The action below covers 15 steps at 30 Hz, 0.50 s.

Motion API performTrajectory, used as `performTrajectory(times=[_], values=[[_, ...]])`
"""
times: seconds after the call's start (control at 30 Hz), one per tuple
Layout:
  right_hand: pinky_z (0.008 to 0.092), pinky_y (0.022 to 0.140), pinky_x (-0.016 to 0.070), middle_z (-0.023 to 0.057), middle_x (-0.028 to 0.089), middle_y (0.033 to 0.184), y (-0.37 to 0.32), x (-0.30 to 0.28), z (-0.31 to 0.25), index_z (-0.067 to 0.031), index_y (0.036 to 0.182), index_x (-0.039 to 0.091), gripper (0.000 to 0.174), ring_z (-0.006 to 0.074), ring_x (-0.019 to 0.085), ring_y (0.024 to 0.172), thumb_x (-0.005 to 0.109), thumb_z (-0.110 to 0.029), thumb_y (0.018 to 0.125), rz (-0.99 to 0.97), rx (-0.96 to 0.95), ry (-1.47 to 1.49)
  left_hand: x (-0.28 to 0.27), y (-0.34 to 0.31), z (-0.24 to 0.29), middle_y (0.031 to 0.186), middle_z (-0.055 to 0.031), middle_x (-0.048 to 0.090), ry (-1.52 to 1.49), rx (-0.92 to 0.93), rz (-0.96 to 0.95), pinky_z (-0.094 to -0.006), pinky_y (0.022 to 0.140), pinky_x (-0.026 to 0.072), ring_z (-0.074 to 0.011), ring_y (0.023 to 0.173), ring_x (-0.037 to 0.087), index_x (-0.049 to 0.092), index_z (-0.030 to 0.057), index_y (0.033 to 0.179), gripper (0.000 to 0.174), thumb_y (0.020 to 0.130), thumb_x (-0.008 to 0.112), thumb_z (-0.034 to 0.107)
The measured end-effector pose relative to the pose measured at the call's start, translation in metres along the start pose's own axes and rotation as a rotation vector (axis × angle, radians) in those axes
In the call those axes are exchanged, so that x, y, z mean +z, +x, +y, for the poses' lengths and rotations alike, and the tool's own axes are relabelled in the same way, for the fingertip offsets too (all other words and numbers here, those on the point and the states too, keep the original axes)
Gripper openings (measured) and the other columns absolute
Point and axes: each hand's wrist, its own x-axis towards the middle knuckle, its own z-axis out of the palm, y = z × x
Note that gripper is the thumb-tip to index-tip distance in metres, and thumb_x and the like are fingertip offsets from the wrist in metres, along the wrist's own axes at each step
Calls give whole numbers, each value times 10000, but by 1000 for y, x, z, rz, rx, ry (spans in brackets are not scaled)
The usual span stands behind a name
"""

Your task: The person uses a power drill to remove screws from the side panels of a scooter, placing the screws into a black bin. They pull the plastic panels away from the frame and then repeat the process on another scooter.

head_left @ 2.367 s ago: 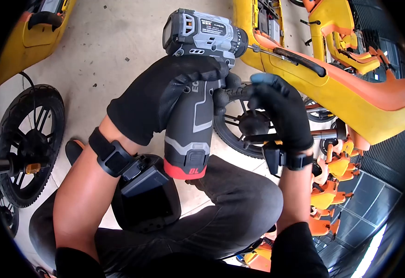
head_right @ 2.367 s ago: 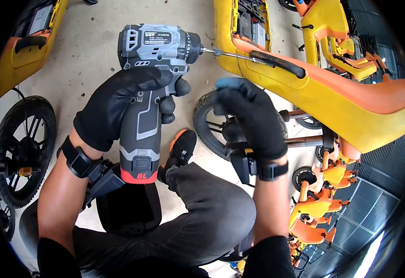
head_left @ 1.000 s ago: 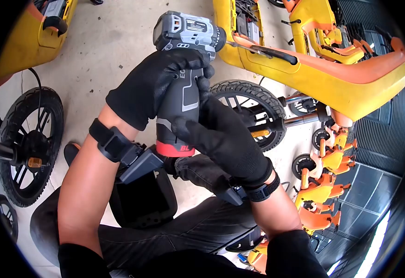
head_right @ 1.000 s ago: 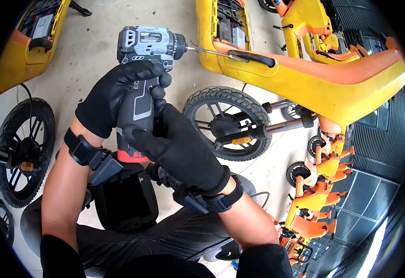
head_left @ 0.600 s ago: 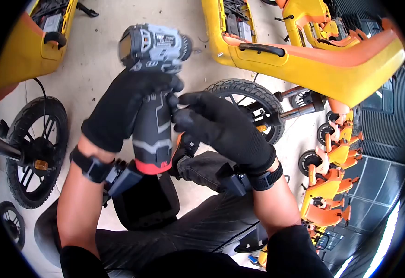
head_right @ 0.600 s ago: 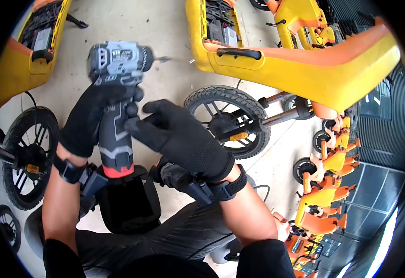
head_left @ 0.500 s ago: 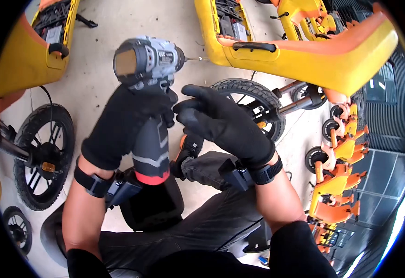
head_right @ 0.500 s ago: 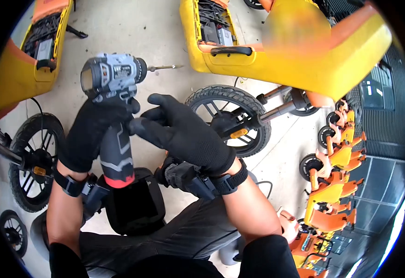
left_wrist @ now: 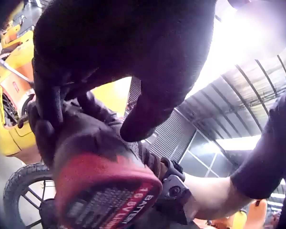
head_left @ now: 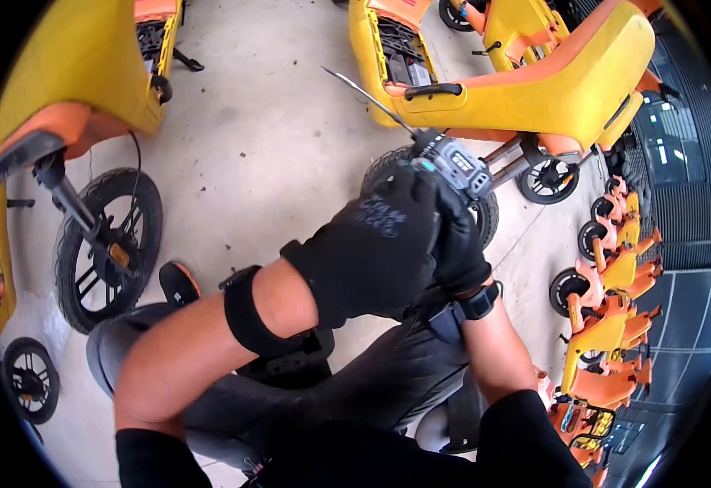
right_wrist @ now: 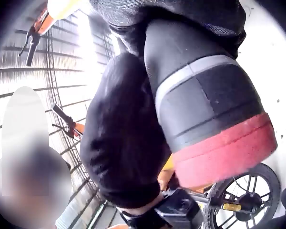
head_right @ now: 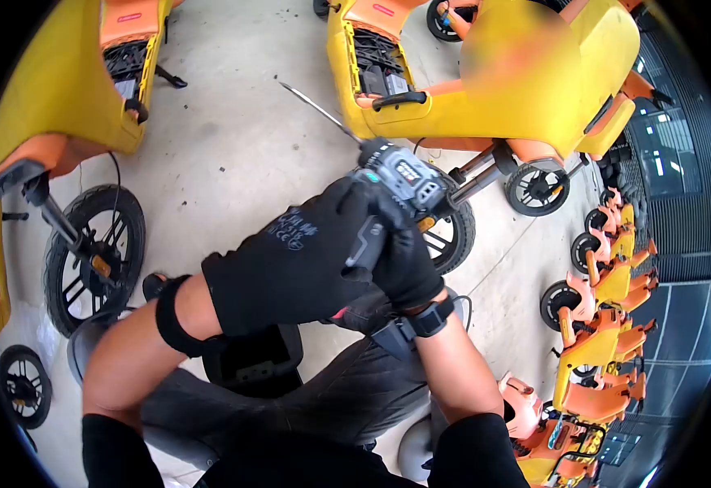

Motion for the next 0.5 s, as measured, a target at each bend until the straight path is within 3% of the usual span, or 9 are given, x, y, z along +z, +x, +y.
performTrajectory(times=[0.03,0.07,0.13,0.17,0.23,0.3,0.37,0.43,0.5], values=[[364,975,405,135,522,1231,-4,-5,-14,-36,1247,480,349,226,510,1139,482,-169,925,2,-183,-496,-17,-3,8,1251,-314,419,-1,-9,8,-447,937,413,-442,1096,487,326,-97,1288,714,771,623,295],[363,924,440,129,551,1162,-4,-7,-22,-40,1234,487,356,219,544,1057,498,-208,920,80,58,8,-32,-5,13,1239,-300,440,109,1,-84,-436,946,408,-429,1098,493,362,-86,1276,673,784,621,294],[347,763,512,104,601,981,-3,-31,-25,-47,1193,502,372,172,584,818,522,-284,906,135,387,541,-41,-22,10,1207,-261,499,273,-21,16,-415,971,392,-387,1108,508,448,-56,1244,577,807,628,275],[321,705,512,100,597,959,-2,-22,-49,-40,1173,505,350,154,570,766,527,-261,902,223,343,561,-50,-34,4,1196,-257,513,242,3,131,-422,972,392,-370,1121,505,456,-36,1246,566,796,650,246],[280,668,473,83,595,908,-1,-52,-68,-8,1159,518,334,153,557,729,551,-192,881,257,359,325,-62,-56,-20,1182,-258,524,250,-61,145,-423,980,386,-379,1132,496,455,-38,1243,575,783,670,231],[270,669,481,62,616,805,4,-71,-102,9,1021,598,251,122,568,714,605,-153,831,222,439,-268,-57,-79,-36,1178,-255,522,263,-90,143,-425,957,400,-383,1113,502,457,-42,1232,560,783,661,225],[265,669,477,57,623,835,9,-85,-116,15,1000,595,247,108,575,743,637,-99,784,158,349,-545,-53,-88,-44,1175,-252,520,274,-116,148,-427,934,415,-388,1094,507,460,-45,1221,546,784,653,219],[258,665,475,51,619,844,19,-87,-123,17,996,584,269,112,578,754,652,-47,743,113,235,-753,-46,-95,-48,1167,-242,515,342,-259,-6,-428,874,437,-383,1038,523,464,-51,1195,520,775,634,205],[287,717,481,57,625,907,25,-103,-118,15,1042,568,340,146,587,799,672,-45,724,25,116,-876,-42,-99,-54,1149,-231,512,370,-261,-31,-425,836,443,-366,979,534,468,-54,1173,507,761,624,197]])
